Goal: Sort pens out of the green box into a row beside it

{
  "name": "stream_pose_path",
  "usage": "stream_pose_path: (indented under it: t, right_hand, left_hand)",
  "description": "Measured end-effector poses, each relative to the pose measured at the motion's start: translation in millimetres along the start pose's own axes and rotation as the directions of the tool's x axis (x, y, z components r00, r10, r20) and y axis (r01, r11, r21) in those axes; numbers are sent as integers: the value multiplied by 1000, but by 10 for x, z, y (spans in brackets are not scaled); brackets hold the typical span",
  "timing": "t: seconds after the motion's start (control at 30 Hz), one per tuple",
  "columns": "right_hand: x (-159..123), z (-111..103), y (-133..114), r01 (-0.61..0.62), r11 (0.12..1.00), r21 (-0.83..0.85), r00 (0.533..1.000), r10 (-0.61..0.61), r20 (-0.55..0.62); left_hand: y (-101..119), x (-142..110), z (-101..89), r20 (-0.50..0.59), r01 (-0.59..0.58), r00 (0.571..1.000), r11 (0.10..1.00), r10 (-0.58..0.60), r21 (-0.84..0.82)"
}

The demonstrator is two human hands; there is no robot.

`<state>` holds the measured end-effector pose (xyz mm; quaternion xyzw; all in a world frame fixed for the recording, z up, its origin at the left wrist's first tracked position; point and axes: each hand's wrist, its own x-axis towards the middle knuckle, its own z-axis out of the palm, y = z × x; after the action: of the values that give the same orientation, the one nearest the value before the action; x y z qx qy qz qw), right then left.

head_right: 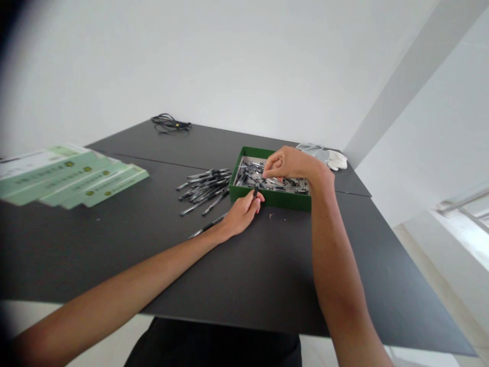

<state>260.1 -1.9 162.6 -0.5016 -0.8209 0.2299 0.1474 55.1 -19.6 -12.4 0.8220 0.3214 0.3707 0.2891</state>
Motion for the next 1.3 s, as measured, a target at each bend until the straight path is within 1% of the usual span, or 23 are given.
stream_pose_path:
  t: [0.07,0.13,0.23,0.37,0.6,0.77,0.87,0.97,1.03,1.17,1.3]
  right_hand:
    - [-10,-12,8,-21,1000,-5,1000,21,19]
    - [0,-2,19,-28,1000,-8,1000,28,10]
    - [40,34,40,-26,999,-20,1000,26,0]
    - [75,57,43,-17,1000,-27,1000,17,20]
    - [48,20,-49,-28,998,-57,997,32,68]
    - [76,70,-137,-47,993,-107,995,56,85]
    - [97,92,-149,-31,994,-101,992,43,120]
    - [99,89,-128,-21,998,-65,988,30,152]
    - [94,91,-110,-46,998,-43,986,52,160]
    - [98,132,-97,-139,990,-31,977,142,159]
    - [136,206,-134,-170,982,-85,973,181,145]
  left_hand:
    - [6,-1,-4,-3,4,1000,1000,-4,1]
    - [15,-2,-13,4,11,1000,1000,-11,-1]
    - [33,-2,-32,16,23,1000,1000,-23,12]
    - [44,-3,-38,10,14,1000,999,-15,42]
    - [31,-2,-16,19,15,1000,999,-16,51]
    - [25,2,-11,8,13,1000,999,-13,37]
    - [25,2,-8,7,9,1000,1000,-10,25]
    - [29,-4,-9,29,13,999,1000,-13,24]
    - [34,-8,-11,51,14,999,1000,-15,25]
    - [36,-14,-14,63,9,998,1000,-10,16]
    - [21,-10,-7,59,15,998,1000,-14,-13]
